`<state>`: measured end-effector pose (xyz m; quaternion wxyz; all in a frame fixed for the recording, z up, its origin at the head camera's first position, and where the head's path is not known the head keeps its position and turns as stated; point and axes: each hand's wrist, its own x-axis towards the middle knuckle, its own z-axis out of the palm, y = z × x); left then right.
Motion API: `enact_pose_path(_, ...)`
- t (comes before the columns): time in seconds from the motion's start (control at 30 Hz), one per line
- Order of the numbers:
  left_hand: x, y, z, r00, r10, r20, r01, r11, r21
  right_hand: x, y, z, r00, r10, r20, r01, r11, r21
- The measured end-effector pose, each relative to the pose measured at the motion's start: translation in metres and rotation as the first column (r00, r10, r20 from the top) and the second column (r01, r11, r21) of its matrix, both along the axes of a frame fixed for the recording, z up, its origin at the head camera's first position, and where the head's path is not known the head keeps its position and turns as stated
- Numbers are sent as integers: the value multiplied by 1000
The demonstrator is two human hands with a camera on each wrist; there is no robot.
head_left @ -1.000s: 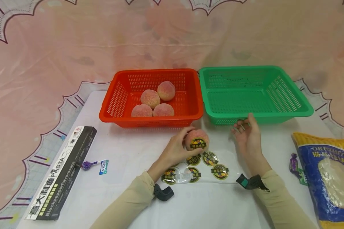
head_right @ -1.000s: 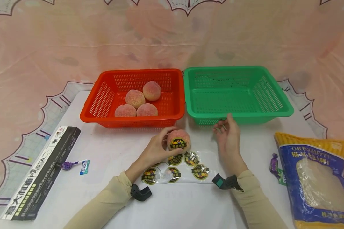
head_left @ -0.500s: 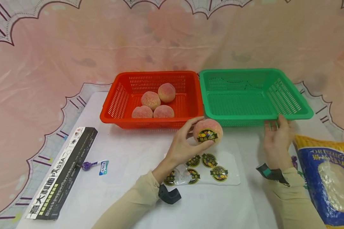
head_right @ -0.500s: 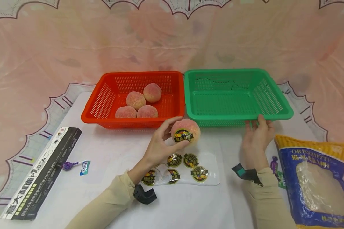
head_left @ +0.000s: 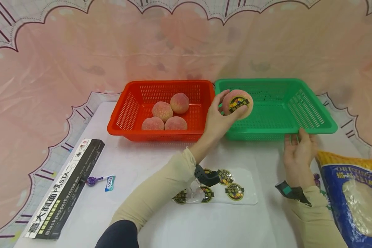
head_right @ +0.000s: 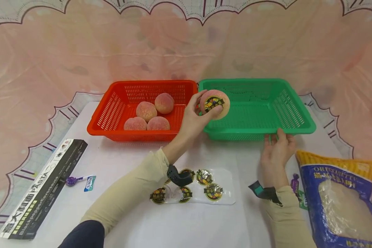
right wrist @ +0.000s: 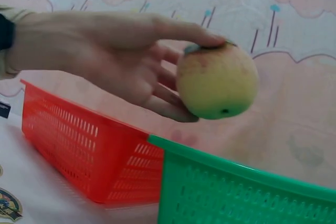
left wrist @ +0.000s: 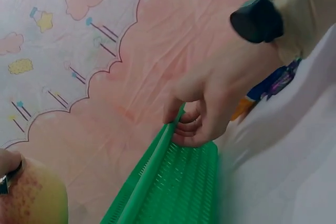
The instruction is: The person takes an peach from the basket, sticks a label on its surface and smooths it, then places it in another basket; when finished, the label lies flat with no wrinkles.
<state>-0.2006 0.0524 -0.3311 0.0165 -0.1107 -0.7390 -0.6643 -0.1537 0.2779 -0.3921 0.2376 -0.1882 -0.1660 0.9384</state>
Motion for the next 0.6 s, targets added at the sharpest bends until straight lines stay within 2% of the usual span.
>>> enact_pose_path(0.17, -25, 19, 0, 995, 34, 89, -37, 999, 27, -1, -1, -1, 1000, -9, -23, 9, 1000, -14)
enact_pose_path(0.33, -49, 34, -4, 981, 65, 181, -79, 994, 71, -1, -2, -1, 999, -6, -47, 5, 1000, -23)
enact_pose_path(0.43, -61, 41, -6, 973, 99, 206, -113, 992, 56, -1, -2, 0, 999, -3, -51, 1, 999, -33)
enact_pose_path(0.6, -74, 52, -10, 963, 178, 203, -180, 984, -8, 0, -1, -1, 999, 6, -48, -7, 1000, -18)
